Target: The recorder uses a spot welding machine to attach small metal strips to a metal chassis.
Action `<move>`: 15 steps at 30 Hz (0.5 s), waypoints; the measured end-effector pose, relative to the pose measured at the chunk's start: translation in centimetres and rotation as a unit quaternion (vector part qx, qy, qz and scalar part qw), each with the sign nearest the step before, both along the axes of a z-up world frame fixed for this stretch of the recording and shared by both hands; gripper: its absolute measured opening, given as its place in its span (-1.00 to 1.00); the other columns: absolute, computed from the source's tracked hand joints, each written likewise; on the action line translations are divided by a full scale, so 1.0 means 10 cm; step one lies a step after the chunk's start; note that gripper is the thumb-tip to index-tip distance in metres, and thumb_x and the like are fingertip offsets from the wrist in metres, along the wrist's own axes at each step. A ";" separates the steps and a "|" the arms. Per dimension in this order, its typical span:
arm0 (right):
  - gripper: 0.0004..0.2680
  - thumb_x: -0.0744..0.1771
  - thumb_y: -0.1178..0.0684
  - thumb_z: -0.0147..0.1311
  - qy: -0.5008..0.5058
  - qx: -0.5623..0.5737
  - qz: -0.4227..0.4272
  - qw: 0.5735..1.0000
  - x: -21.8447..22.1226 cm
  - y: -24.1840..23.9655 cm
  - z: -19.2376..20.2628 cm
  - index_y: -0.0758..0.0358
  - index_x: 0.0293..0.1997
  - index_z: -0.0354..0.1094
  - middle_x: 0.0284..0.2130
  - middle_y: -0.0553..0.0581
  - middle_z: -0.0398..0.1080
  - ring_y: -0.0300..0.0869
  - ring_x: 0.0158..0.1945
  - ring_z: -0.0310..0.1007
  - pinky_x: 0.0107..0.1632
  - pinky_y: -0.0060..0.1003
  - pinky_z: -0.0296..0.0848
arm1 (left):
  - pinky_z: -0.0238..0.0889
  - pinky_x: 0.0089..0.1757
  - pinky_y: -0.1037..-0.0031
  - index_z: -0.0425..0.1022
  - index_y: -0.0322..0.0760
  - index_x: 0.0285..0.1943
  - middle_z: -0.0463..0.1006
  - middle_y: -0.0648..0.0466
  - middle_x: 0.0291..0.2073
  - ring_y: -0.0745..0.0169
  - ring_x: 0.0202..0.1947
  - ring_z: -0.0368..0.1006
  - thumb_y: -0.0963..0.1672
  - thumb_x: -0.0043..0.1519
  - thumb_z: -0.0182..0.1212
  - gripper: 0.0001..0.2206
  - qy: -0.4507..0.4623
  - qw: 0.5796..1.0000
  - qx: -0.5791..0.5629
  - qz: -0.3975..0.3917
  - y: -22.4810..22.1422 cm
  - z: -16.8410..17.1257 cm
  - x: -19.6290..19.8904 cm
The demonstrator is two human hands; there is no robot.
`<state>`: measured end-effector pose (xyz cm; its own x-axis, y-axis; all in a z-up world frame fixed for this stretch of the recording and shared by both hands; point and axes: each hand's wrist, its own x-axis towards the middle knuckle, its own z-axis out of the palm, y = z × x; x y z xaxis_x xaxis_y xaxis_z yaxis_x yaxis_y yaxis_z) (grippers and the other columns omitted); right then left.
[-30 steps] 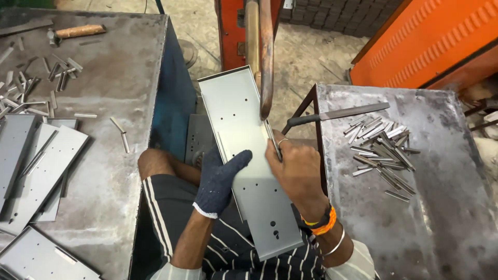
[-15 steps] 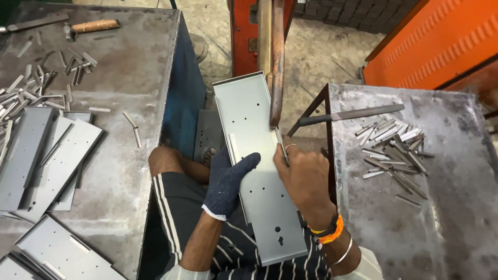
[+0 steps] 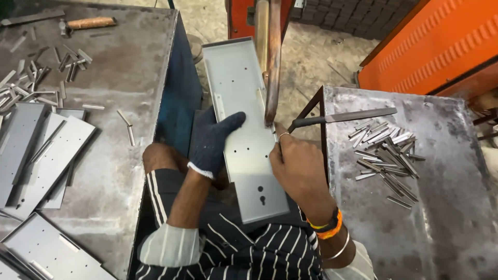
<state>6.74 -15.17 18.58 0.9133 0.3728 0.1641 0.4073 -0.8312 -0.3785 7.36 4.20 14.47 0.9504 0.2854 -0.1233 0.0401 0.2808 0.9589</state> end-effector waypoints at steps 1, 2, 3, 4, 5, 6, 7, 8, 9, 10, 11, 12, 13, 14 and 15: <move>-0.69 0.33 0.06 0.01 0.002 -0.001 0.001 1.000 -0.01 0.01 0.02 0.35 0.18 0.38 -0.51 0.39 0.48 0.25 -0.42 0.50 -0.29 0.16 0.43 | 0.49 -0.32 0.42 0.59 -0.55 0.01 0.68 -0.13 -0.29 0.18 -0.38 0.61 -0.19 0.14 0.37 -0.71 0.002 1.000 -0.001 0.001 -0.01 0.00 0.00; -0.67 0.32 0.06 0.02 0.019 -0.011 -0.005 1.000 -0.02 0.03 0.05 0.33 0.21 0.36 -0.54 0.39 0.47 0.25 -0.45 0.50 -0.31 0.16 0.43 | 0.49 -0.32 0.44 0.59 -0.55 0.01 0.68 -0.11 -0.29 0.20 -0.38 0.61 -0.19 0.15 0.37 -0.71 -0.015 1.000 0.006 -0.004 -0.01 0.00 -0.01; -0.65 0.31 0.05 0.02 0.037 -0.021 -0.010 0.999 -0.02 0.05 0.08 0.32 0.23 0.34 -0.57 0.39 0.46 0.25 -0.48 0.49 -0.33 0.16 0.43 | 0.48 -0.31 0.46 0.60 -0.55 0.01 0.68 -0.10 -0.29 0.23 -0.38 0.60 -0.19 0.15 0.37 -0.71 -0.032 0.999 0.013 -0.010 -0.01 0.01 -0.01; -0.65 0.31 0.05 0.02 0.035 -0.020 -0.008 0.999 -0.01 0.05 0.04 0.32 0.23 0.34 -0.57 0.39 0.46 0.25 -0.48 0.49 -0.33 0.16 0.43 | 0.48 -0.31 0.46 0.60 -0.55 0.01 0.68 -0.10 -0.29 0.23 -0.38 0.60 -0.19 0.15 0.37 -0.71 -0.034 0.999 0.014 -0.008 0.01 0.01 0.03; -0.66 0.31 0.05 0.03 0.010 -0.019 -0.010 1.000 0.00 0.04 -0.01 0.31 0.22 0.36 -0.57 0.38 0.46 0.25 -0.49 0.49 -0.34 0.16 0.43 | 0.48 -0.32 0.46 0.59 -0.54 0.02 0.68 -0.08 -0.30 0.24 -0.38 0.60 -0.19 0.15 0.37 -0.70 -0.037 0.999 0.002 -0.012 0.02 0.01 0.07; -0.67 0.32 0.04 0.04 -0.010 -0.020 -0.011 1.000 -0.02 0.02 -0.06 0.29 0.21 0.37 -0.57 0.36 0.47 0.25 -0.50 0.48 -0.34 0.17 0.42 | 0.48 -0.32 0.46 0.58 -0.53 0.02 0.67 -0.07 -0.30 0.25 -0.38 0.60 -0.18 0.14 0.37 -0.69 -0.037 0.999 -0.011 -0.017 0.01 0.00 0.07; -0.67 0.32 0.04 0.04 -0.007 -0.021 -0.010 1.000 -0.03 0.03 -0.04 0.29 0.21 0.37 -0.57 0.36 0.47 0.25 -0.50 0.48 -0.34 0.17 0.42 | 0.48 -0.32 0.46 0.58 -0.53 0.02 0.67 -0.07 -0.30 0.25 -0.38 0.60 -0.18 0.14 0.37 -0.69 -0.035 0.999 -0.012 -0.016 0.01 -0.05 0.06; -0.67 0.31 0.05 0.04 -0.006 -0.025 -0.014 1.000 -0.04 0.04 -0.01 0.30 0.21 0.38 -0.59 0.37 0.46 0.25 -0.51 0.48 -0.36 0.16 0.42 | 0.47 -0.32 0.45 0.58 -0.53 0.02 0.66 -0.06 -0.31 0.25 -0.38 0.58 -0.18 0.15 0.37 -0.69 -0.028 0.999 -0.003 -0.018 0.02 -0.09 0.08; -0.67 0.31 0.05 0.04 -0.005 -0.028 -0.017 0.999 -0.04 0.06 0.02 0.31 0.20 0.40 -0.62 0.38 0.45 0.25 -0.52 0.48 -0.38 0.15 0.43 | 0.46 -0.32 0.44 0.59 -0.53 0.02 0.66 -0.06 -0.32 0.26 -0.38 0.57 -0.18 0.15 0.38 -0.70 -0.022 1.000 0.006 -0.020 0.03 -0.13 0.09; -0.67 0.31 0.05 0.04 -0.006 -0.029 -0.016 0.999 -0.05 0.04 -0.09 0.31 0.20 0.40 -0.62 0.38 0.45 0.25 -0.52 0.48 -0.38 0.15 0.43 | 0.46 -0.32 0.44 0.59 -0.53 0.02 0.66 -0.06 -0.32 0.26 -0.38 0.57 -0.18 0.15 0.38 -0.70 -0.022 1.000 0.005 -0.019 0.02 -0.10 0.07; -0.78 0.33 0.04 0.04 -0.042 -0.025 -0.022 0.999 -0.06 0.03 -0.21 0.29 0.02 0.44 -0.58 0.36 0.46 0.24 -0.49 0.49 -0.36 0.13 0.44 | 0.46 -0.28 0.45 0.58 -0.50 0.03 0.66 -0.04 -0.29 0.28 -0.35 0.57 -0.18 0.15 0.37 -0.69 -0.020 1.000 -0.013 -0.021 0.01 -0.08 0.05; -0.84 0.35 0.03 0.04 -0.078 -0.022 -0.023 0.996 -0.06 0.02 -0.33 0.27 -0.16 0.49 -0.54 0.35 0.46 0.22 -0.47 0.49 -0.34 0.10 0.45 | 0.46 -0.25 0.45 0.57 -0.47 0.05 0.67 -0.01 -0.26 0.29 -0.32 0.57 -0.17 0.14 0.37 -0.69 -0.017 0.999 -0.031 -0.019 0.01 -0.07 0.03; -0.84 0.35 0.03 0.04 -0.078 -0.023 -0.018 0.997 -0.06 0.04 -0.24 0.27 -0.16 0.49 -0.54 0.35 0.46 0.22 -0.47 0.49 -0.34 0.10 0.45 | 0.46 -0.25 0.45 0.57 -0.47 0.05 0.67 -0.01 -0.26 0.29 -0.32 0.57 -0.17 0.14 0.37 -0.69 -0.018 0.999 -0.033 -0.014 0.00 -0.08 0.03; -0.84 0.35 0.02 0.05 -0.073 -0.036 -0.038 0.996 -0.12 0.05 -0.18 0.28 -0.18 0.49 -0.60 0.35 0.45 0.23 -0.52 0.48 -0.39 0.11 0.43 | 0.46 -0.22 0.45 0.57 -0.46 0.05 0.67 -0.01 -0.24 0.30 -0.29 0.57 -0.17 0.16 0.36 -0.69 -0.025 0.999 -0.039 -0.018 -0.01 -0.11 -0.01; -0.84 0.34 0.02 0.06 -0.067 -0.050 -0.059 0.995 -0.18 0.06 -0.11 0.28 -0.19 0.49 -0.65 0.35 0.44 0.23 -0.57 0.46 -0.44 0.11 0.41 | 0.47 -0.20 0.45 0.56 -0.45 0.06 0.67 -0.01 -0.22 0.30 -0.27 0.57 -0.17 0.18 0.36 -0.70 -0.031 0.998 -0.045 -0.022 -0.03 -0.13 -0.05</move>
<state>4.98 -14.58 17.50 0.9236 0.2858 0.2554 0.3468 -0.9068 -0.2395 6.84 3.87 13.14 0.9683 0.2342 -0.0865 -0.0050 0.3645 0.9312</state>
